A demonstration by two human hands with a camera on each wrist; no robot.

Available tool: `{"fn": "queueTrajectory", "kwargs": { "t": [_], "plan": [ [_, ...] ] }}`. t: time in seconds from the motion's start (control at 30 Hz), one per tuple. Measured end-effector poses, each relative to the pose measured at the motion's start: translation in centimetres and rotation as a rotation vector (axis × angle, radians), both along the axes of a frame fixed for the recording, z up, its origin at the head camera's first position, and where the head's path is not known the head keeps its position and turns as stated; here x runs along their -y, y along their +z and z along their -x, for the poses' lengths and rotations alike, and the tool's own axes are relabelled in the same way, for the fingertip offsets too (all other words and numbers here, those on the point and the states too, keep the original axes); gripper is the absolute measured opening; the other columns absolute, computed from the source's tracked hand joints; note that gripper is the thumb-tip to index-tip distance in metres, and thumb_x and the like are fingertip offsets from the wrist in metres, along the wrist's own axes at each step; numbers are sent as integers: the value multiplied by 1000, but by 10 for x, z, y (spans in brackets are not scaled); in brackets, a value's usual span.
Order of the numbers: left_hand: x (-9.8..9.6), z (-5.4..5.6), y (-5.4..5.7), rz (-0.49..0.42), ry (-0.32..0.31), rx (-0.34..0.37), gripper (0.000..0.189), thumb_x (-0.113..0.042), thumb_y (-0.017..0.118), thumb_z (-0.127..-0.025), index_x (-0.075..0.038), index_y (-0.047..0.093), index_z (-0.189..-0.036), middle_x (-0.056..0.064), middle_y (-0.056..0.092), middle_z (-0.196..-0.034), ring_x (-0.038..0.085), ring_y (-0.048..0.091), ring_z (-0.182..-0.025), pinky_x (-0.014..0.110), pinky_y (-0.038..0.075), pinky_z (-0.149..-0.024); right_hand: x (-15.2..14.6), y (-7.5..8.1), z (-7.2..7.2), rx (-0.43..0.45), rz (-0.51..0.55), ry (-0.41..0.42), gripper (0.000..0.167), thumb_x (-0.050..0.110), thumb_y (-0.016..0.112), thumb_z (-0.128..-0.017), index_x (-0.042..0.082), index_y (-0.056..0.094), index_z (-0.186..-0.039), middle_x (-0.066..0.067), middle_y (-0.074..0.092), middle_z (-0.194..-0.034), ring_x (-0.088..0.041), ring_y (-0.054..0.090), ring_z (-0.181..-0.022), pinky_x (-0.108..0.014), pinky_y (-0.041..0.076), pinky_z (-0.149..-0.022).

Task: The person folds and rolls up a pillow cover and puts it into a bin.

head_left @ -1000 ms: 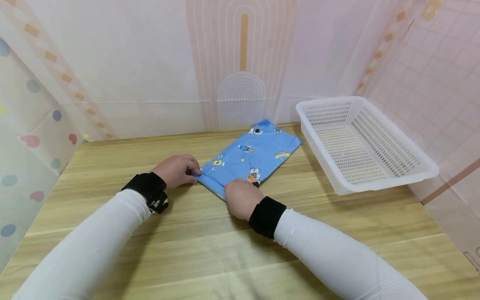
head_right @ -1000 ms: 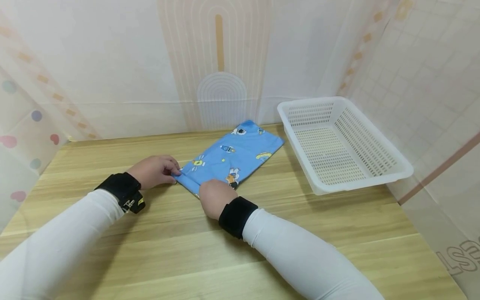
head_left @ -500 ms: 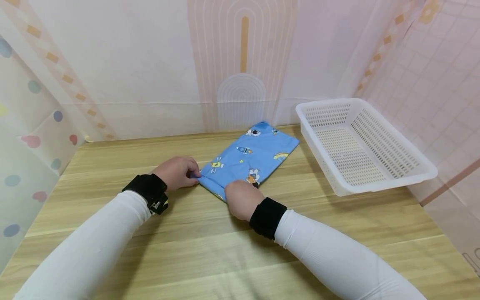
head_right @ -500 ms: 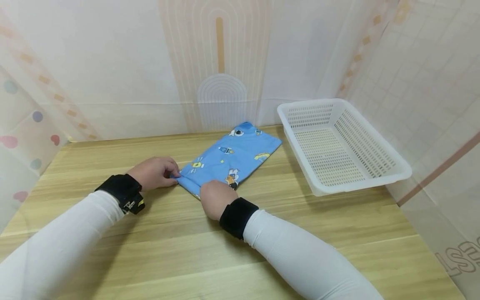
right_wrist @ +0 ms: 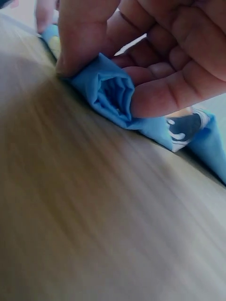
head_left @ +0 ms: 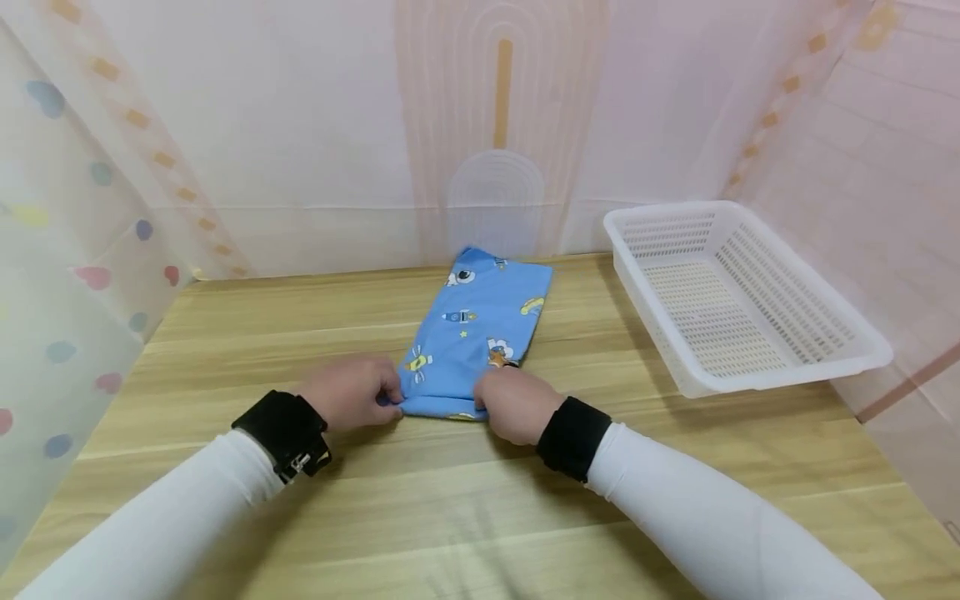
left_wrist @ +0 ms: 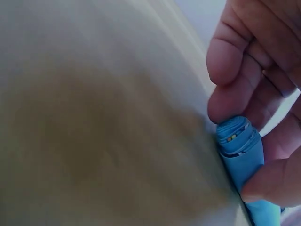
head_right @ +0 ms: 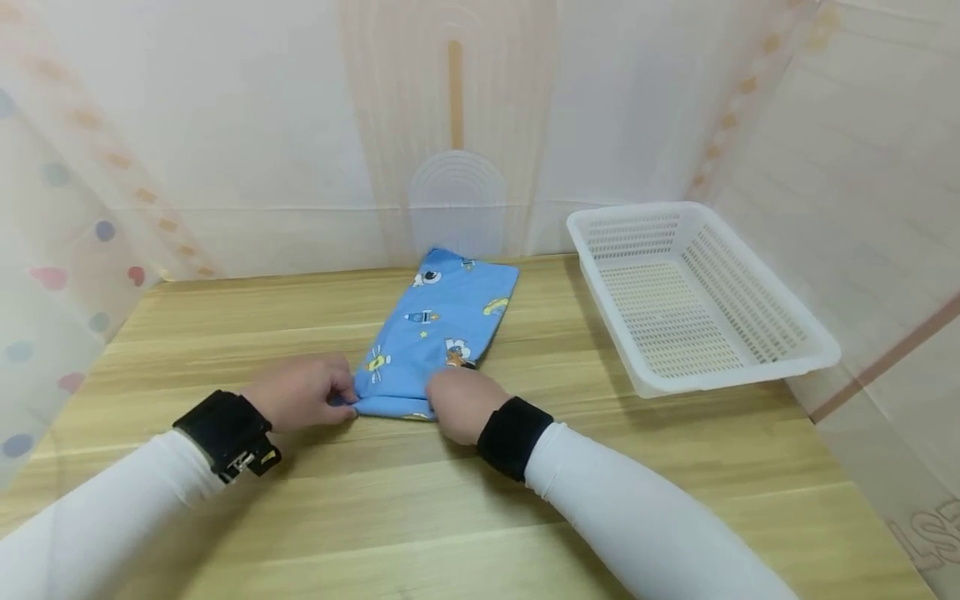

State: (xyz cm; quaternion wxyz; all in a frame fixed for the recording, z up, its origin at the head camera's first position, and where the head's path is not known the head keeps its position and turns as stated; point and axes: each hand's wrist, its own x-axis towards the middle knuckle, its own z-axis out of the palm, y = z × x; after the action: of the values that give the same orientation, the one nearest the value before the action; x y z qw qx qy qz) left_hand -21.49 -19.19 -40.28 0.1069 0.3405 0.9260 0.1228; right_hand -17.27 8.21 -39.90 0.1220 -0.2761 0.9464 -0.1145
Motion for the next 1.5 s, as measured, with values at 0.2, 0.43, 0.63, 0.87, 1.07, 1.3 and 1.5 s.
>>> {"fn": "queueTrajectory", "kwargs": {
  "t": [0.2, 0.43, 0.63, 0.87, 1.07, 1.3, 1.5],
  "plan": [
    [-24, -26, 1, 17, -78, -88, 22, -22, 81, -89, -25, 67, -73, -12, 54, -77, 3, 47, -69, 23, 42, -65, -23, 0, -4, 12, 4, 8, 25, -8, 65, -95, 7, 81, -106, -6, 79, -112, -23, 73, -106, -38, 60, -94],
    [-56, -43, 0, 5, -140, -134, 33, -20, 79, -91, -24, 57, -67, -11, 46, -73, 4, 41, -66, 22, 38, -61, -51, 1, -11, -22, 8, -5, 20, -7, 66, -94, 6, 81, -97, -8, 79, -104, -23, 72, -96, -40, 61, -89],
    [-79, -49, -1, 4, -165, -142, 39, -22, 77, -94, -25, 52, -63, -10, 40, -72, 5, 37, -64, 22, 33, -59, -72, 1, -14, -28, 17, -51, 22, -11, 66, -90, 3, 80, -97, -11, 79, -103, -25, 73, -96, -42, 61, -88],
    [-87, -54, -2, -21, -130, -125, 36, -20, 76, -93, -25, 56, -64, -9, 41, -74, 5, 38, -64, 21, 34, -59, -83, -3, -22, -71, 17, -40, 14, -8, 74, -86, 5, 78, -91, -7, 77, -95, -17, 67, -85, -39, 61, -82],
    [-85, -63, -2, -44, -84, -142, 26, -18, 74, -93, -25, 63, -70, -8, 46, -78, 5, 44, -65, 21, 40, -61, -88, -4, -25, -87, 48, -2, 16, -7, 74, -86, 9, 76, -86, -1, 74, -90, -12, 63, -80, -35, 59, -79],
    [-86, -49, 2, -36, -73, -39, 36, -15, 72, -94, -24, 56, -63, -10, 45, -68, 8, 43, -65, 25, 38, -63, -90, 0, -20, -82, 55, 27, 18, -6, 72, -88, 11, 77, -86, -2, 77, -91, -14, 68, -81, -34, 60, -78],
    [-82, -41, -4, -70, -43, 45, 13, -19, 71, -99, -24, 65, -88, -11, 58, -76, 6, 49, -68, 24, 43, -67, -91, 0, -19, -32, 33, 9, 15, -4, 71, -93, 10, 78, -93, -2, 76, -92, -14, 67, -82, -36, 59, -80]
  ]
}}
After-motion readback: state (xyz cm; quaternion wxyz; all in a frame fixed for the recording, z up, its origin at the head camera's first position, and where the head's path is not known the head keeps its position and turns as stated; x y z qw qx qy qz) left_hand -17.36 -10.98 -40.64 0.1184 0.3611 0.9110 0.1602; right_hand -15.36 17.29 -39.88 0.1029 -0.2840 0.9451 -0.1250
